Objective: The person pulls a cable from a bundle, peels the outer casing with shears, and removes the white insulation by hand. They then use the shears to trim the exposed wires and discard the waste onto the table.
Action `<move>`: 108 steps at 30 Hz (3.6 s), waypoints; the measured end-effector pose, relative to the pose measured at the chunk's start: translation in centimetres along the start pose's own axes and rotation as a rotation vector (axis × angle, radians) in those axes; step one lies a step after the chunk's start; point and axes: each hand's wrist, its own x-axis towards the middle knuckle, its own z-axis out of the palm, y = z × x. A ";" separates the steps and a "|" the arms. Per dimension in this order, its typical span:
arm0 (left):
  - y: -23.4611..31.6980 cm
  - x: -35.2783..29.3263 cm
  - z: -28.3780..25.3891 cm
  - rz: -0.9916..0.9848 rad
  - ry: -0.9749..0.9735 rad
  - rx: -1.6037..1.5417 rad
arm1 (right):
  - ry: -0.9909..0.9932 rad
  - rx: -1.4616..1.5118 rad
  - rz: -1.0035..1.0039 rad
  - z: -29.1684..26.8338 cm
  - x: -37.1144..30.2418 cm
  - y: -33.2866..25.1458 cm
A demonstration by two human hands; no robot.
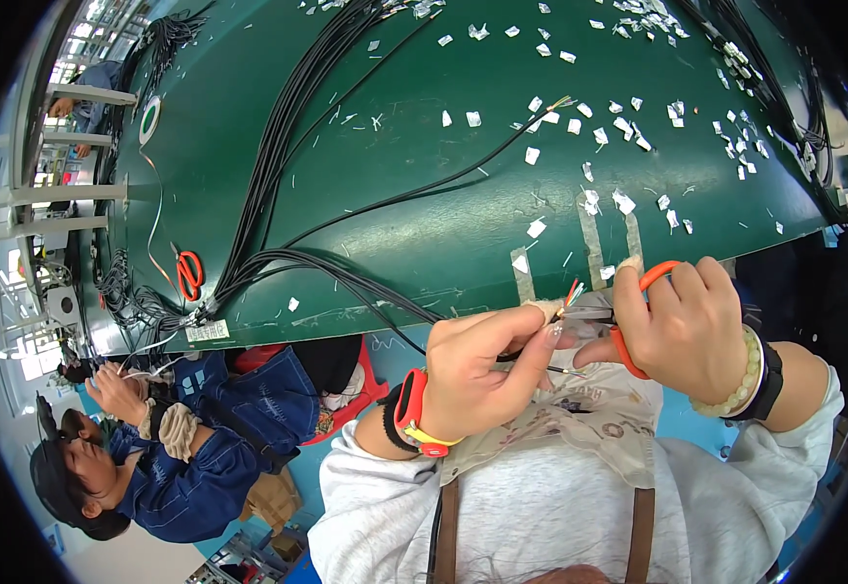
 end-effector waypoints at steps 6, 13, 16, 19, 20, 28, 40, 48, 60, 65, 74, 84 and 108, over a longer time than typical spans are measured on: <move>0.0 -0.2 -0.2 -0.004 -0.015 0.042 | -0.010 0.020 -0.018 -0.1 0.2 -0.1; 0.1 -0.5 -0.2 -0.004 -0.009 0.051 | -0.043 0.020 -0.018 0.2 0.0 -0.4; 0.1 -0.4 -0.2 -0.056 0.011 -0.009 | -0.032 0.001 -0.019 0.4 0.0 -0.4; 0.1 -0.2 -0.5 -0.028 -0.004 0.004 | -0.296 0.530 -0.132 0.4 -0.1 0.5; 0.1 -0.2 -0.6 -0.015 -0.007 0.011 | -0.293 0.529 -0.136 0.5 -0.1 0.9; -0.7 -0.4 -1.0 -0.085 -0.039 -0.058 | -0.204 1.481 0.270 1.7 0.5 2.4; -2.1 0.0 -1.4 0.121 -0.048 0.127 | 0.099 1.543 0.173 2.8 2.9 0.2; -1.6 0.6 -1.6 0.290 -0.011 0.354 | 0.072 1.610 0.118 1.9 3.1 -0.4; -1.9 0.9 -1.5 0.321 0.058 0.477 | 0.135 1.579 0.089 2.7 3.8 -0.5; -2.3 0.9 -1.5 0.346 0.089 0.557 | 0.125 1.523 0.060 2.8 4.0 -0.3; -2.5 0.7 -1.9 0.269 0.016 0.349 | 0.104 1.572 0.118 3.0 4.0 -0.5; -2.6 0.5 -1.9 0.300 -0.032 0.354 | 0.075 1.505 0.064 2.5 4.1 -0.4; -7.0 1.2 -2.1 0.894 0.335 0.886 | -0.311 2.201 0.392 5.6 5.4 -0.2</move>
